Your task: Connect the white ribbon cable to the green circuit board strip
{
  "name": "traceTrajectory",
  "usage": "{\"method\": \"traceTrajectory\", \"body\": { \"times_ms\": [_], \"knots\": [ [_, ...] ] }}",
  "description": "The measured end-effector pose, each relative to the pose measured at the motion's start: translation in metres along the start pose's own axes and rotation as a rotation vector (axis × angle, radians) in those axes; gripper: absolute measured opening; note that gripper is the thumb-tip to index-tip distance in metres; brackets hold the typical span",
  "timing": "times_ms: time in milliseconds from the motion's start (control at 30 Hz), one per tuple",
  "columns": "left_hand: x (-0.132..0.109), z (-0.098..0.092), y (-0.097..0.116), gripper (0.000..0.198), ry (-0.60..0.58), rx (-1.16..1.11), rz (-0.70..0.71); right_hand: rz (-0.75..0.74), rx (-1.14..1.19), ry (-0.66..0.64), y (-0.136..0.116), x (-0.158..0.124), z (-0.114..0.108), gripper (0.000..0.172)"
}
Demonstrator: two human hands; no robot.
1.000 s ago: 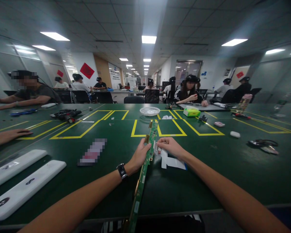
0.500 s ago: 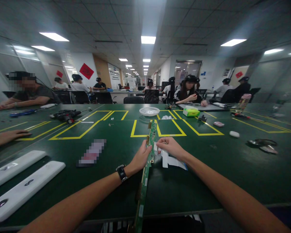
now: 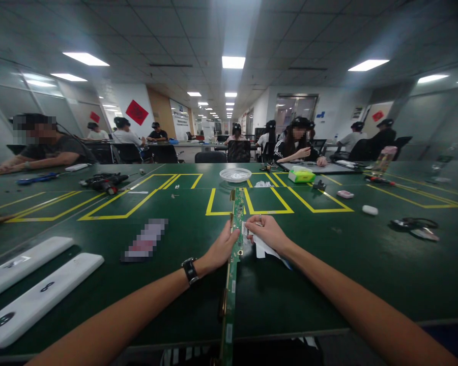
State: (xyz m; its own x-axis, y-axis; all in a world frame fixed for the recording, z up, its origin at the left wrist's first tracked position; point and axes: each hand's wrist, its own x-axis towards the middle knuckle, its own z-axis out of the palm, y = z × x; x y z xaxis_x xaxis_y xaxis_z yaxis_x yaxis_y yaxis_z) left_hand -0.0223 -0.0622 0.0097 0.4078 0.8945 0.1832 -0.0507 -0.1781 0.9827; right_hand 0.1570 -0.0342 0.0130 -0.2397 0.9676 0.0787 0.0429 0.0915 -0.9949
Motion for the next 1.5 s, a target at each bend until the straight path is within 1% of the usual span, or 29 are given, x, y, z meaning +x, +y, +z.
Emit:
{"method": "traceTrajectory", "body": {
  "times_ms": [133,233,367,533,667,867,967,1133,1200,1300,1367,1433,1467,1500],
  "knots": [
    [-0.001,0.0,0.003,0.049,-0.021,-0.031,-0.009,-0.013,-0.011,-0.019,-0.002,-0.002,-0.001,0.027],
    [0.0,0.0,0.002,0.049,-0.02,-0.03,-0.01,-0.024,-0.013,0.005,-0.003,-0.002,0.001,0.026],
    [0.001,0.0,-0.001,0.047,-0.028,-0.037,0.018,-0.042,-0.046,0.023,0.001,0.0,0.001,0.026],
    [0.002,0.002,-0.001,0.048,-0.034,-0.082,-0.015,-0.059,-0.085,0.034,0.007,0.004,-0.001,0.027],
    [0.002,0.002,-0.001,0.048,-0.023,-0.043,-0.012,-0.06,-0.104,0.04,0.005,0.003,-0.001,0.026],
    [0.003,-0.004,-0.008,0.048,-0.105,0.04,0.028,-0.034,-0.045,0.013,-0.004,-0.002,0.002,0.026],
    [0.004,-0.007,-0.009,0.049,-0.122,0.104,0.037,-0.033,-0.029,-0.019,-0.006,-0.004,0.0,0.026],
    [0.005,-0.008,-0.006,0.05,-0.141,0.157,0.051,-0.047,0.0,-0.044,-0.003,-0.002,-0.002,0.027],
    [0.005,-0.007,-0.005,0.049,-0.121,0.149,0.058,-0.038,0.011,-0.035,0.0,0.0,-0.003,0.028],
    [0.006,-0.005,-0.006,0.048,-0.088,0.067,-0.002,0.01,0.007,-0.038,0.003,0.003,-0.005,0.029],
    [0.009,-0.005,-0.007,0.048,-0.112,-0.027,-0.074,0.032,-0.013,-0.049,0.004,0.006,-0.008,0.028],
    [0.014,-0.009,-0.01,0.05,-0.143,-0.108,-0.133,0.049,-0.022,-0.048,0.006,0.009,-0.013,0.026],
    [0.017,-0.013,-0.011,0.052,-0.137,-0.123,-0.15,0.06,-0.024,-0.038,0.007,0.012,-0.016,0.025],
    [0.02,-0.018,-0.012,0.054,-0.099,-0.116,-0.152,0.071,-0.028,-0.018,0.009,0.014,-0.021,0.024]
  ]
}}
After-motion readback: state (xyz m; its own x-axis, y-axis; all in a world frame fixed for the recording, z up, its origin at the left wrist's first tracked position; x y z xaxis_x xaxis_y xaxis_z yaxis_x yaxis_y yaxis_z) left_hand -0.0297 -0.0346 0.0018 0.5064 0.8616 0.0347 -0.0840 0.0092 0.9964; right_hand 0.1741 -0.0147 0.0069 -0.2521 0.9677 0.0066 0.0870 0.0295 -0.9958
